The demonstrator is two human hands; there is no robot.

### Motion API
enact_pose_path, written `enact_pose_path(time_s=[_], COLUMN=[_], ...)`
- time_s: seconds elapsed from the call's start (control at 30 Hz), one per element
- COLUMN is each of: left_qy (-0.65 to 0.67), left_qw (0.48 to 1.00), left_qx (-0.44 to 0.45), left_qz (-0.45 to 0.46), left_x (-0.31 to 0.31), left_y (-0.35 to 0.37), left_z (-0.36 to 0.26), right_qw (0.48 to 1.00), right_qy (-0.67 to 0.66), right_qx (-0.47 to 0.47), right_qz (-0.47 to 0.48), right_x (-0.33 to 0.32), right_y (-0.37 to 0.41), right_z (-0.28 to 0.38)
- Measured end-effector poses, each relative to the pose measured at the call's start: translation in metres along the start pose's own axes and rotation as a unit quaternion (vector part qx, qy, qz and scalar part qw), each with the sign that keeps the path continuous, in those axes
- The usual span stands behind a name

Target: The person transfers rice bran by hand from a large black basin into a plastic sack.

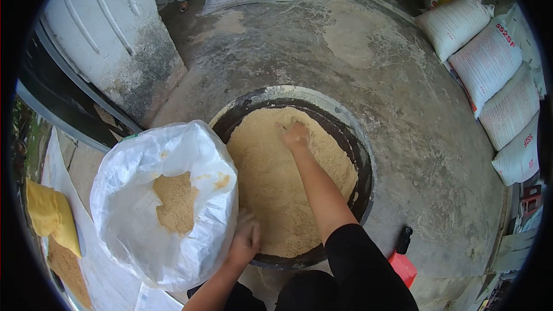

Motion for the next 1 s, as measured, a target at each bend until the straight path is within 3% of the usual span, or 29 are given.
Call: enact_pose_path(time_s=[0.03, 0.1, 0.13, 0.17, 0.3, 0.5, 0.57, 0.63, 0.73, 0.87, 0.93, 1.0], left_qy=[0.020, 0.039, 0.056, 0.073, 0.088, 0.080, 0.074, 0.071, 0.105, 0.124, 0.132, 0.147], left_qw=[1.000, 0.999, 0.998, 0.997, 0.996, 0.996, 0.997, 0.997, 0.993, 0.990, 0.988, 0.984], left_qx=[-0.006, -0.015, -0.024, -0.031, -0.026, -0.029, -0.029, -0.033, -0.048, -0.073, -0.076, -0.102], left_qz=[-0.009, -0.012, -0.010, -0.009, -0.006, -0.017, -0.015, -0.011, -0.005, -0.008, -0.011, -0.007], left_x=[0.001, 0.000, 0.001, 0.000, 0.000, -0.004, -0.004, -0.004, -0.005, -0.006, -0.006, -0.004], left_y=[0.001, 0.004, 0.003, 0.002, 0.002, 0.002, 0.000, 0.002, 0.002, 0.003, 0.004, 0.006], left_z=[0.002, 0.005, 0.005, 0.006, 0.007, 0.003, 0.004, 0.006, 0.007, 0.003, 0.005, 0.008], right_qw=[0.999, 0.995, 0.995, 0.984, 0.888, 0.818, 0.786, 0.741, 0.710, 0.695, 0.644, 0.618], right_qy=[0.008, 0.000, 0.000, 0.031, 0.162, 0.214, 0.161, 0.261, 0.279, 0.259, 0.212, 0.287], right_qx=[-0.002, -0.095, -0.091, -0.156, -0.372, -0.382, -0.553, -0.505, -0.529, -0.587, -0.698, -0.674], right_qz=[0.045, 0.032, 0.034, 0.078, 0.215, 0.374, 0.225, 0.356, 0.372, 0.325, 0.231, 0.284], right_x=[-0.001, 0.017, 0.025, 0.035, 0.104, 0.047, 0.035, 0.010, -0.018, 0.005, 0.045, 0.073], right_y=[0.007, 0.019, 0.028, 0.040, 0.092, 0.173, 0.180, 0.191, 0.223, 0.241, 0.244, 0.239], right_z=[0.015, 0.035, 0.041, 0.050, 0.058, -0.003, -0.051, -0.077, -0.099, -0.083, -0.065, -0.037])
Point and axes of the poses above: each hand's wrist, its own y-axis away from the middle knuckle, its own x-axis out of the palm, z = x × y, the point moved 3 cm from there along -y, towards the middle knuckle
